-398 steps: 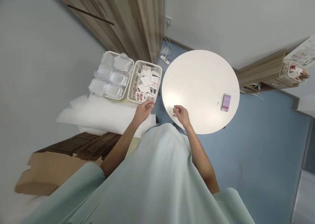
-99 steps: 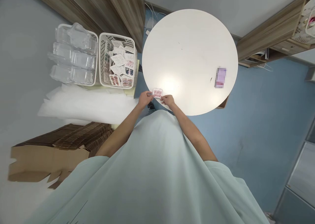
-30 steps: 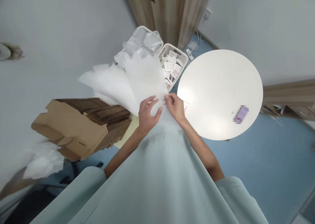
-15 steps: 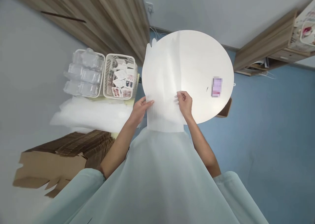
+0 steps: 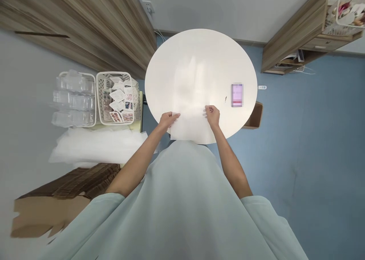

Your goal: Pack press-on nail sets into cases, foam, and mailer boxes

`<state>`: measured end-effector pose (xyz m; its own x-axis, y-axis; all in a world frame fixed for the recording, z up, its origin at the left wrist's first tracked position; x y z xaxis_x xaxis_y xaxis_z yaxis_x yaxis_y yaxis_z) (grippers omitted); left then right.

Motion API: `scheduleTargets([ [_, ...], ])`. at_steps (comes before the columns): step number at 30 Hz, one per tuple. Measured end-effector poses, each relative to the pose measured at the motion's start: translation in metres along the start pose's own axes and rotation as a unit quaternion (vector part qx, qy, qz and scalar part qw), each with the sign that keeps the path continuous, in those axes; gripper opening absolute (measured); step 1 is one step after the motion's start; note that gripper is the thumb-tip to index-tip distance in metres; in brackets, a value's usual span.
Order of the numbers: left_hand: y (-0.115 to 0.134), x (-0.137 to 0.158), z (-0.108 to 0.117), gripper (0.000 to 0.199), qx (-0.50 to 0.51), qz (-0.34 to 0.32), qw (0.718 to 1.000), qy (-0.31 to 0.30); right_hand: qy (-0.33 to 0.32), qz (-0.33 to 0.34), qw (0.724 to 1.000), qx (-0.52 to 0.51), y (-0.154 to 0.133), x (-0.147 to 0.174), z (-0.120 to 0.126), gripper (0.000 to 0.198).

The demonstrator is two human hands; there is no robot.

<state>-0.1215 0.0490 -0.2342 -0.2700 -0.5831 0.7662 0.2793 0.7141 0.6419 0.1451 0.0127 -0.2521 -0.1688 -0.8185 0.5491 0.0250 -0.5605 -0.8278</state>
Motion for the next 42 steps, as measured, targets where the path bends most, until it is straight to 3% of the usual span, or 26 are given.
scheduleTargets([
  [6, -0.016, -0.022, -0.008, 0.045, -0.027, 0.025, 0.999, 0.029, -0.048, -0.080, 0.996, -0.018, 0.025, -0.018, -0.002, 0.033],
  [12, -0.035, -0.035, -0.006, 0.043, -0.038, 0.031, 0.997, 0.053, -0.091, -0.151, 0.983, 0.049, 0.070, 0.005, -0.008, 0.024],
  [17, -0.048, -0.039, 0.016, 0.017, -0.168, 0.014, 0.982, 0.088, -0.064, -0.147, 0.980, 0.116, 0.091, 0.017, -0.010, 0.020],
  [20, -0.054, -0.032, 0.036, 0.034, -0.283, -0.027, 0.956, 0.074, -0.054, -0.135, 0.977, 0.156, 0.091, 0.014, -0.009, 0.023],
  [23, -0.062, -0.020, 0.053, 0.055, -0.430, -0.063, 0.900, 0.024, -0.045, -0.124, 0.971, 0.197, 0.088, 0.009, -0.007, 0.024],
  [26, -0.074, -0.012, 0.063, 0.062, -0.535, -0.060, 0.842, -0.040, -0.030, -0.122, 0.966, 0.225, 0.085, 0.006, -0.004, 0.025],
  [29, -0.083, -0.008, 0.064, 0.064, -0.590, -0.062, 0.803, -0.064, -0.007, -0.125, 0.963, 0.238, 0.083, 0.006, -0.002, 0.025],
  [38, -0.088, -0.009, 0.060, 0.074, -0.616, -0.074, 0.781, -0.073, 0.015, -0.133, 0.964, 0.229, 0.084, 0.022, -0.008, 0.024],
  [42, -0.085, -0.006, 0.058, 0.084, -0.604, -0.067, 0.792, -0.058, 0.017, -0.148, 0.962, 0.227, 0.091, 0.033, -0.011, 0.023],
])
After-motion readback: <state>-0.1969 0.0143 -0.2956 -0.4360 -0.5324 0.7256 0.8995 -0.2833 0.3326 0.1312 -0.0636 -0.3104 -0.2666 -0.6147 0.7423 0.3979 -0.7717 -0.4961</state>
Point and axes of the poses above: each hand's wrist, its own x-axis away from the middle knuckle, its own z-axis out of the back of the hand, y = z × x, the point moved 2 cm from there along -x, towards the middle knuckle, and after that the axes turned 15 degrees about -y, right-handed, at the moved point
